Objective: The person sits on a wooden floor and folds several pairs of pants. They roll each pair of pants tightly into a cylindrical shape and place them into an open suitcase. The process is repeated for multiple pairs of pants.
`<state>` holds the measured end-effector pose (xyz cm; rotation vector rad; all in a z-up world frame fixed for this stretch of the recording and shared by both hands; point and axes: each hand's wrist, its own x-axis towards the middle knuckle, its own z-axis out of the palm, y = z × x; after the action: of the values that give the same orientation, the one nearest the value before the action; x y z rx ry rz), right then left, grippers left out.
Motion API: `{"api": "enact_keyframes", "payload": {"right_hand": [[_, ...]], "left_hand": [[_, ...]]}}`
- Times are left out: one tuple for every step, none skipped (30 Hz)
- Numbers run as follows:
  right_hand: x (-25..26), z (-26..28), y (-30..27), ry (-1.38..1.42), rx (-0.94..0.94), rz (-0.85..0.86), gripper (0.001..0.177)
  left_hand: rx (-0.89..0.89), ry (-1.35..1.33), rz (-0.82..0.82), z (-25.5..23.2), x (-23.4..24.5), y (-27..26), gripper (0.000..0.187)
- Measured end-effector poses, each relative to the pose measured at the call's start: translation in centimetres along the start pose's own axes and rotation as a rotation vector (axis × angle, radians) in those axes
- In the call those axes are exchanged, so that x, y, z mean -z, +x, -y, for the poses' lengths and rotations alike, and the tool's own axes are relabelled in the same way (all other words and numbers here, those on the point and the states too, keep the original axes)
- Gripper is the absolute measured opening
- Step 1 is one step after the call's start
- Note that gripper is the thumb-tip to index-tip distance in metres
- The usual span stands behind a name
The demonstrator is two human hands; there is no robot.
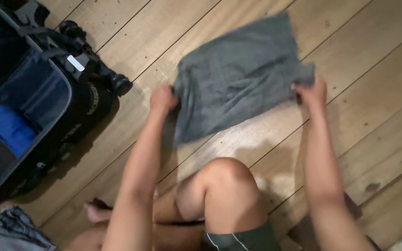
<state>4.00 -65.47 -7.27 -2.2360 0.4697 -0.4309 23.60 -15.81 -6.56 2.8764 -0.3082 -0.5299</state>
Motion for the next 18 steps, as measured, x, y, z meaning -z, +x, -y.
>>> {"api": "enact_keyframes", "payload": {"right_hand": [[0.4,1.2,-4.0,0.197,-0.606,0.058,0.035],[0.3,2.4,-7.9,0.394,-0.652,-0.023,0.037],[-0.1,3.7,-12.5,0.335,-0.529,-0.056,0.036],[-0.4,4.8,-16.1,0.082,-0.635,0.090,0.032],[-2.3,6.1,-20.0,0.452,-0.474,0.033,0.036],[-3.0,7.0,-23.3,0.410,-0.594,0.176,0.037],[-5.7,8.1,-25.4,0.723,-0.910,0.213,0.040],[-8.0,8.6,-25.8,0.749,-0.617,0.331,0.040],[-9.3,9.1,-25.6,0.761,-0.316,0.441,0.041],[-9.6,9.6,-25.3,0.959,-0.462,0.584,0.046],[-10.3,10.4,-24.6,1.151,-0.612,0.730,0.054],[-10.9,11.3,-23.8,1.230,-0.618,0.793,0.056],[-11.1,11.8,-23.2,1.304,-0.627,0.859,0.058],[-11.6,12.1,-22.8,1.377,-0.636,0.927,0.061],[-12.7,12.2,-22.1,1.409,-0.681,0.997,0.061],[-14.0,11.9,-21.6,1.427,-0.719,1.057,0.060],[-15.8,11.6,-21.4,1.439,-0.753,1.130,0.058],[-17.3,10.8,-21.1,1.443,-0.787,1.201,0.057]], "left_hand": [[-0.050,-0.038,-0.352,-0.8,1.0,2.0,0.044],[-0.007,-0.039,-0.404,-1.7,3.4,5.4,0.041],[-0.272,-0.405,-0.763,-2.8,5.6,7.9,0.064],[-0.375,-0.238,-0.954,-4.1,7.5,9.7,0.095],[-0.347,-0.188,-0.952,-6.1,9.0,11.1,0.095],[-0.320,-0.138,-0.948,-7.8,10.3,11.6,0.095],[-0.391,-0.227,-0.881,-8.9,10.5,10.6,0.088],[-0.460,-0.314,-0.811,-10.1,10.3,8.9,0.080],[-0.530,-0.401,-0.743,-11.3,10.0,6.8,0.074],[-0.445,-0.386,-0.608,-12.3,9.0,3.9,0.071],[-0.362,-0.371,-0.473,-13.0,8.0,0.9,0.070],[-0.370,-0.236,-0.458,-13.6,7.0,-2.0,0.068],[-0.293,-0.257,-0.313,-13.9,5.8,-5.2,0.066],[-0.141,-0.294,-0.128,-14.1,4.8,-8.3,0.069],[-0.186,-0.301,-0.220,-14.1,3.7,-11.8,0.072],[-0.169,-0.335,-0.240,-14.2,2.8,-14.6,0.078],[-0.148,-0.364,-0.261,-14.1,2.2,-16.8,0.083],[-0.141,-0.339,-0.242,-13.7,1.7,-18.4,0.082]]}}
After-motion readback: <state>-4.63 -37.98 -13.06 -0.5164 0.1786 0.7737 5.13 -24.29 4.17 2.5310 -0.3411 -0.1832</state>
